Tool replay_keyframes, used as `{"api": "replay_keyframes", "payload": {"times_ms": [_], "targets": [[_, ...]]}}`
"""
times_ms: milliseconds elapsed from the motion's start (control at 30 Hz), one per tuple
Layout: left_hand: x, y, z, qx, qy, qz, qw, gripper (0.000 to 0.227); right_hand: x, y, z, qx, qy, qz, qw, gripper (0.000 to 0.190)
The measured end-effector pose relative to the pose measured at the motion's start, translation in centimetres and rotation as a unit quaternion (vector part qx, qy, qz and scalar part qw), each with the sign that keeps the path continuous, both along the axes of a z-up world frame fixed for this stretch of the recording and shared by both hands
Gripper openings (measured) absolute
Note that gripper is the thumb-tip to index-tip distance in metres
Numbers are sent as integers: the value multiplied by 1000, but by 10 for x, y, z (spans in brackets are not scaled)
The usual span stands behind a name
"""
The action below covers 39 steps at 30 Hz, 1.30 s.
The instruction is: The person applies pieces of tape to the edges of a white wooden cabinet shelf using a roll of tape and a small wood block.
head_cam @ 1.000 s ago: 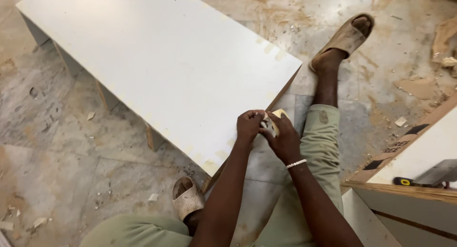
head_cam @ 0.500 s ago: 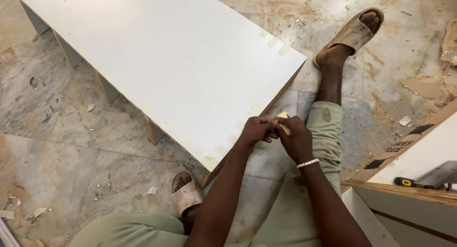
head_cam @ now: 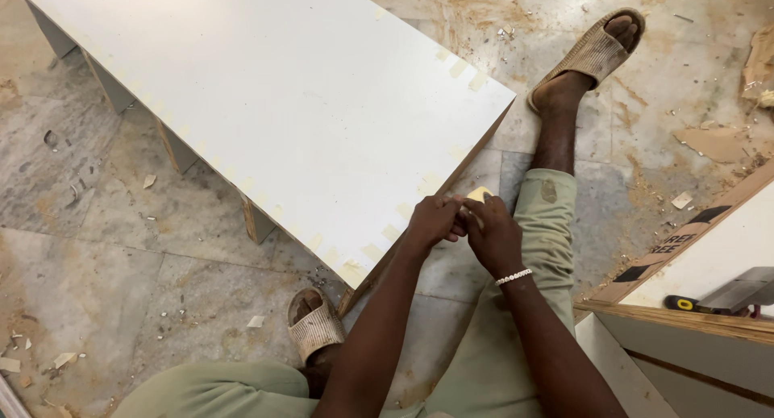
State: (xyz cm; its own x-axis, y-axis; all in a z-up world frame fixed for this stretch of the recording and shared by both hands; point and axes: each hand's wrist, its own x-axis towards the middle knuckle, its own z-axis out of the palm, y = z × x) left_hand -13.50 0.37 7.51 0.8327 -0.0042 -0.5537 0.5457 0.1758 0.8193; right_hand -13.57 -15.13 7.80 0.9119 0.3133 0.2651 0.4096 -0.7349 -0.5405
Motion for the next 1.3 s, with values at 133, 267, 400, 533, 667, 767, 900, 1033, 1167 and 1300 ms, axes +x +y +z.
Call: {"api": "replay_keyframes", "payload": {"times_ms": [133,267,400,533,667,767,900,1033,1167,1300], "targets": [[-3,-2,-2,-35,-16,-6,999,34,2,-2,-10,87,34,-41,995,17],[-4,3,-21,-107,5,25,994,34,5,-2,-15,132,52,-34,989,17],[-5,11,-33,-108,-48,74,990,32,2,3,-18,115,3,35,993,31],[-2,16,-24,194,-68,-1,979,32,-7,1,-36,178,144,-44,973,48],[2,3,-14,401,-212,-85,887,45,-2,-19,-90,284,195,-42,938,49],[4,-32,-3,312,-130,-250,907,33,5,-29,-126,290,171,-21,941,54],[-19,-120,28,240,-366,-364,822,42,2,-17,-124,422,358,-35,832,51],[-42,-127,76,271,-329,-415,804,65,-3,-13,-91,301,350,-92,882,53],[-14,-70,75,319,-281,-139,894,44,9,-18,-83,481,385,-101,782,51],[-9,-60,32,265,-303,-113,908,24,5,-28,-109,663,433,-123,598,55]]}}
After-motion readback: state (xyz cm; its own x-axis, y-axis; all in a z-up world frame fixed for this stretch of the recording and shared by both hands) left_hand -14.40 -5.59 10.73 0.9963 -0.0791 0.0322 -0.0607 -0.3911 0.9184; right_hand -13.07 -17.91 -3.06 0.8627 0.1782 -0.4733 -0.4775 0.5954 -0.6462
